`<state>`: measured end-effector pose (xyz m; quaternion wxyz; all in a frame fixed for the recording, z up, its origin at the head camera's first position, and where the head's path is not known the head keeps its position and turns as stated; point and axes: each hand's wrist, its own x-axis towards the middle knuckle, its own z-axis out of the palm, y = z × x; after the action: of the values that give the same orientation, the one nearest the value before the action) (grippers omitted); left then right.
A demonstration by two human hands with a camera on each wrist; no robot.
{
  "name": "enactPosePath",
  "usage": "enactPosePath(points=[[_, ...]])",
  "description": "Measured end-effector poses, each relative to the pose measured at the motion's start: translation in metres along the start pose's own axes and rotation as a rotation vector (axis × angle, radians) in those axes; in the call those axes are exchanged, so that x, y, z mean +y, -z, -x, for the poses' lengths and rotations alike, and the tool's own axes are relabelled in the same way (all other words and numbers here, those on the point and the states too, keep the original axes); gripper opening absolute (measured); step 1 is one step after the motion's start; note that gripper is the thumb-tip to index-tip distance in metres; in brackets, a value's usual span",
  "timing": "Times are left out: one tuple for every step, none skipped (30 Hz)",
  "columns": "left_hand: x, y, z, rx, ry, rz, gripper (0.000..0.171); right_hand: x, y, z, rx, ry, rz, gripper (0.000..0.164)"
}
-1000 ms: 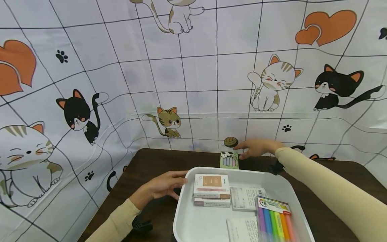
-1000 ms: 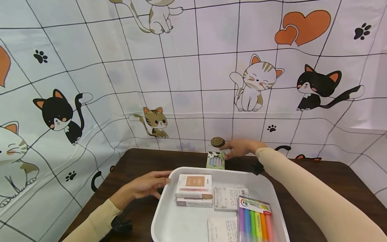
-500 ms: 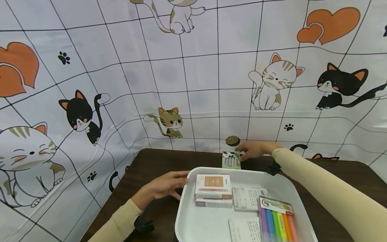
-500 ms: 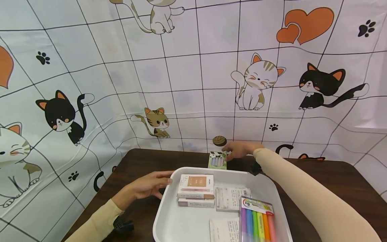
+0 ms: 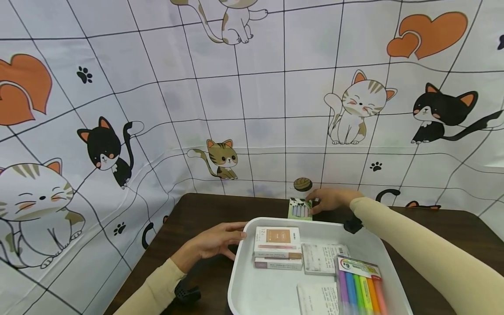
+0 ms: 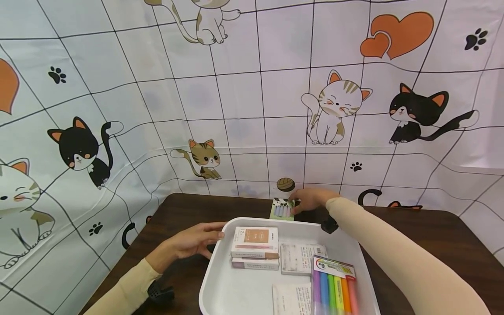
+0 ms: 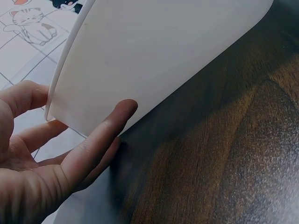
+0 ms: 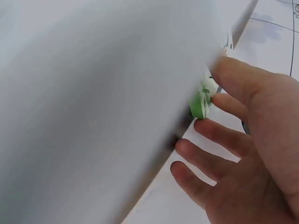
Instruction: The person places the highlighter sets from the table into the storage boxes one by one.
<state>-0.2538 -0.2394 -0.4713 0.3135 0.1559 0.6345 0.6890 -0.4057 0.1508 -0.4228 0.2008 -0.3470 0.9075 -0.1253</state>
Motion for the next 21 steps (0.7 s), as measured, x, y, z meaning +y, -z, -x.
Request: enactPosePath(points=[[0.0, 0.0, 0.0, -0.001, 0.0, 0.0, 0.059, 0.0, -0.001, 0.0, 0.004, 0.001, 0.001, 0.056], [0.0, 0.0, 0.0, -0.002, 0.0, 0.0, 0.059, -0.001, -0.002, 0.0, 0.006, -0.001, -0.002, 0.058], [0.0, 0.0, 0.0, -0.003, 0.0, -0.001, 0.059, -0.001, -0.002, -0.001, 0.008, -0.008, -0.003, 0.06], [0.0, 0.0, 0.0, -0.002, 0.0, -0.001, 0.059, -0.002, -0.003, -0.001, 0.012, -0.014, -0.003, 0.062], [-0.001, 0.0, 0.0, -0.003, 0.0, -0.001, 0.059, -0.003, -0.004, -0.002, 0.013, -0.019, 0.0, 0.065], [-0.001, 0.0, 0.0, -0.002, 0.0, -0.001, 0.059, -0.004, -0.004, -0.002, 0.017, -0.025, 0.004, 0.067], [-0.001, 0.0, 0.0, -0.001, 0.0, 0.001, 0.059, -0.005, -0.005, -0.003, 0.021, -0.03, 0.005, 0.068], [-0.001, 0.0, -0.001, 0.0, -0.001, 0.002, 0.059, -0.005, -0.005, -0.004, 0.027, -0.029, 0.016, 0.069], [-0.001, 0.0, 0.0, 0.001, -0.001, 0.002, 0.059, -0.005, -0.006, -0.004, 0.033, -0.024, 0.029, 0.069], [-0.001, 0.0, 0.0, 0.001, -0.001, 0.003, 0.059, -0.005, -0.007, -0.005, 0.04, -0.018, 0.043, 0.069], [-0.001, 0.0, 0.0, 0.001, -0.001, 0.003, 0.059, -0.005, -0.008, -0.006, 0.045, -0.015, 0.048, 0.068], [-0.001, -0.001, 0.0, 0.001, 0.0, 0.002, 0.059, -0.004, -0.009, -0.007, 0.051, -0.013, 0.054, 0.067], [-0.001, -0.001, 0.0, 0.001, 0.001, 0.003, 0.059, -0.003, -0.009, -0.008, 0.055, -0.012, 0.058, 0.066], [-0.001, -0.001, 0.001, 0.001, 0.003, 0.003, 0.059, -0.002, -0.01, -0.008, 0.06, -0.011, 0.06, 0.064], [-0.001, -0.001, 0.001, 0.002, 0.004, 0.003, 0.06, -0.002, -0.01, -0.008, 0.062, -0.012, 0.054, 0.063], [-0.001, -0.001, 0.001, 0.003, 0.005, 0.003, 0.06, -0.001, -0.011, -0.009, 0.064, -0.016, 0.049, 0.062], [-0.001, -0.001, 0.001, 0.005, 0.006, 0.002, 0.06, 0.0, -0.011, -0.009, 0.063, -0.019, 0.04, 0.062], [-0.001, -0.001, 0.0, 0.008, 0.006, 0.002, 0.06, 0.0, -0.011, -0.009, 0.063, -0.021, 0.035, 0.061], [-0.001, -0.001, 0.0, 0.011, 0.005, 0.001, 0.06, 0.0, -0.011, -0.009, 0.064, -0.021, 0.031, 0.061], [0.0, -0.001, 0.0, 0.014, 0.004, 0.001, 0.061, 0.0, -0.011, -0.009, 0.063, -0.021, 0.027, 0.061], [0.0, -0.001, 0.0, 0.015, 0.004, 0.001, 0.061, 0.0, -0.011, -0.009, 0.061, -0.021, 0.024, 0.061]])
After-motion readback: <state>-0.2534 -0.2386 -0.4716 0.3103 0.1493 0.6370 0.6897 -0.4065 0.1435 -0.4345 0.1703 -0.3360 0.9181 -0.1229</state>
